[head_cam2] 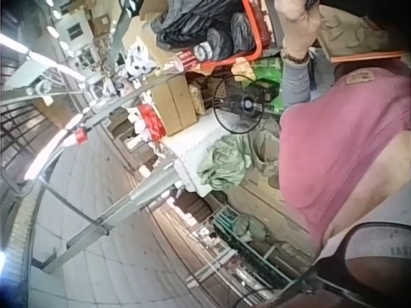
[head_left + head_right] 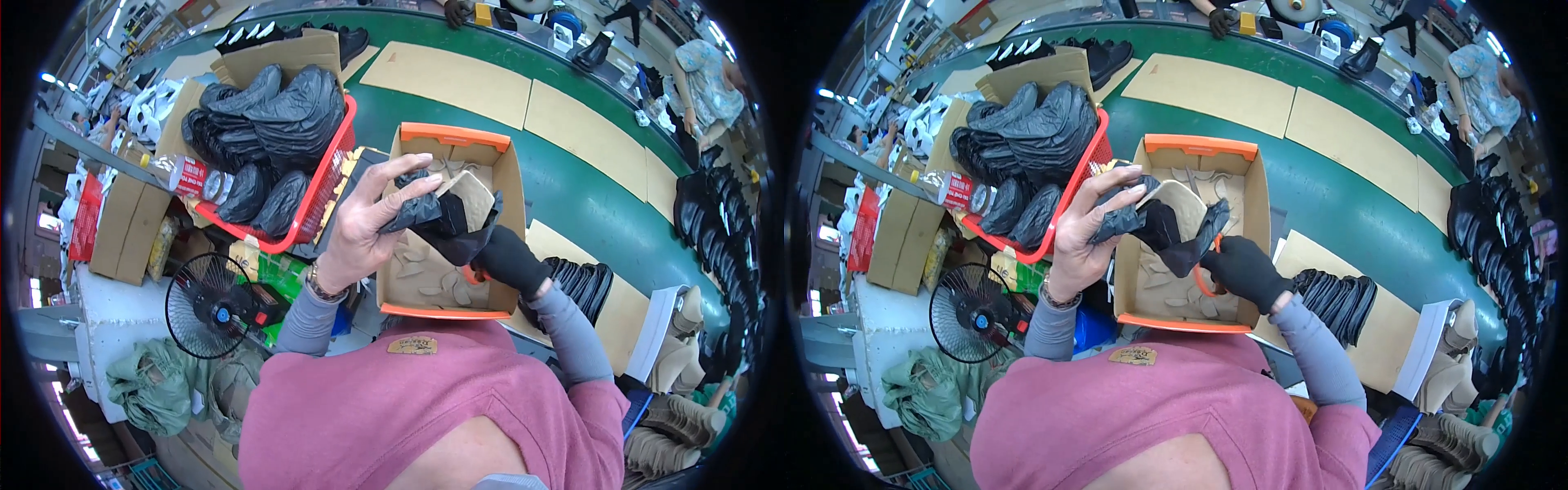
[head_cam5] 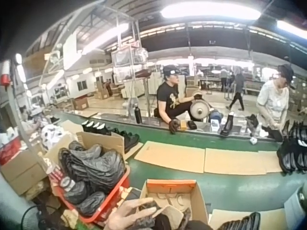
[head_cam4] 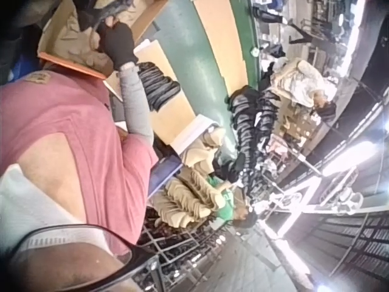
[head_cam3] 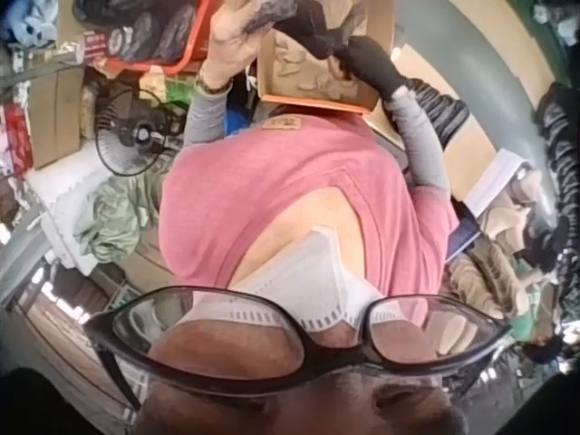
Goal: Trim excess material and inspect shoe components on an assembly line.
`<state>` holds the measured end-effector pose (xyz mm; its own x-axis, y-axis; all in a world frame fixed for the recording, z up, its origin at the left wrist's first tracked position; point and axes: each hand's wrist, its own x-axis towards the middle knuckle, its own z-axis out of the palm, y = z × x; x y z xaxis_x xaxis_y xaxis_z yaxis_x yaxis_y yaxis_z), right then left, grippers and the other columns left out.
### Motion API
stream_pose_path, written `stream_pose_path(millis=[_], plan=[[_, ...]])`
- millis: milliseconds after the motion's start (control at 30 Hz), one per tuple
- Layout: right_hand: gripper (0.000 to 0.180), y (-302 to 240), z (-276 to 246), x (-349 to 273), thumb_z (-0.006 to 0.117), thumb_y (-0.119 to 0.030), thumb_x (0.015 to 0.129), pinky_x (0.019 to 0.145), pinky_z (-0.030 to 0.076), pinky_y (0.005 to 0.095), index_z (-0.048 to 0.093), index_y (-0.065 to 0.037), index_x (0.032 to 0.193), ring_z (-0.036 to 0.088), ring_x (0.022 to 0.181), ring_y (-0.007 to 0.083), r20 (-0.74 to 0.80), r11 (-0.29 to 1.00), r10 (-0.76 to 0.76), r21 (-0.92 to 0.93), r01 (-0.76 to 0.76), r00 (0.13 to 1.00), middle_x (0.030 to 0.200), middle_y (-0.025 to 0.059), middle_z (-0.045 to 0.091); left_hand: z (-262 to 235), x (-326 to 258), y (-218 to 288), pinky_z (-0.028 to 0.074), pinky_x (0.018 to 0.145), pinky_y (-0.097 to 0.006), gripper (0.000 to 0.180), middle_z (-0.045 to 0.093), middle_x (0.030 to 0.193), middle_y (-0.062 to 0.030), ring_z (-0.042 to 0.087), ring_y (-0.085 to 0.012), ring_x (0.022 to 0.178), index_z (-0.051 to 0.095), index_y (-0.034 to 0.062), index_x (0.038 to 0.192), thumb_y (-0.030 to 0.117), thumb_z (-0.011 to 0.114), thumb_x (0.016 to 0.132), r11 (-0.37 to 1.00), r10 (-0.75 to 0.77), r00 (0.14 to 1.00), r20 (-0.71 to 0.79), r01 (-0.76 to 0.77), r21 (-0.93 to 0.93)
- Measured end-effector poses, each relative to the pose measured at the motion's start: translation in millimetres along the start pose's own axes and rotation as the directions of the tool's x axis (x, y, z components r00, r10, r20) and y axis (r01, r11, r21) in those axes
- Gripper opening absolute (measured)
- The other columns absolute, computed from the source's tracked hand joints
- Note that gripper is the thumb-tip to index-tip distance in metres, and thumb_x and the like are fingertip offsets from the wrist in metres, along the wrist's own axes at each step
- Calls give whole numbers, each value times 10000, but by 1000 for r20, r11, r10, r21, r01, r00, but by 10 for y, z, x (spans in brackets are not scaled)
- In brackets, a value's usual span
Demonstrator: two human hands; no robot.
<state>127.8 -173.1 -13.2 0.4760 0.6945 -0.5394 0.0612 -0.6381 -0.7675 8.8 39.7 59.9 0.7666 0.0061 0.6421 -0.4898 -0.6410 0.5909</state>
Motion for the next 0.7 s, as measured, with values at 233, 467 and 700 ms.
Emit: stream_pose_path(millis=[233, 467, 700], plan=[[275, 312, 248, 384, 663, -211, 814, 723, 512, 426, 639, 11, 975, 641, 839, 382, -284, 570, -790, -668, 478, 543, 889, 231, 656, 118, 11, 6, 468, 988, -377, 472, 512, 1367, -198, 542, -331, 1230, 591, 21, 1257, -78, 607, 796, 979, 57, 995, -86, -73, -189], [370, -368, -325, -235, 529, -216, 917, 930, 466, 332, 586, -19, 1226, 613, 1072, 266, -107, 645, -739, 170, 745, 665, 1106, 143, 651, 161, 29, 54, 338, 1095, -410, 538, 309, 1515, -237, 315, -387, 1403, 543, 11, 1324, -92, 604, 800, 932, 89, 986, 140, -33, -361], [159, -628, -624, -306, 616, -106, 871, 810, 471, 247, 659, 0, 982, 599, 850, 111, -366, 750, -432, 362, 554, 824, 902, 49, 630, 212, -32, 69, 373, 1063, -367, 706, 297, 1519, -233, 392, -366, 1357, 285, -17, 1472, -101, 568, 831, 967, -106, 975, 194, 146, -209]])
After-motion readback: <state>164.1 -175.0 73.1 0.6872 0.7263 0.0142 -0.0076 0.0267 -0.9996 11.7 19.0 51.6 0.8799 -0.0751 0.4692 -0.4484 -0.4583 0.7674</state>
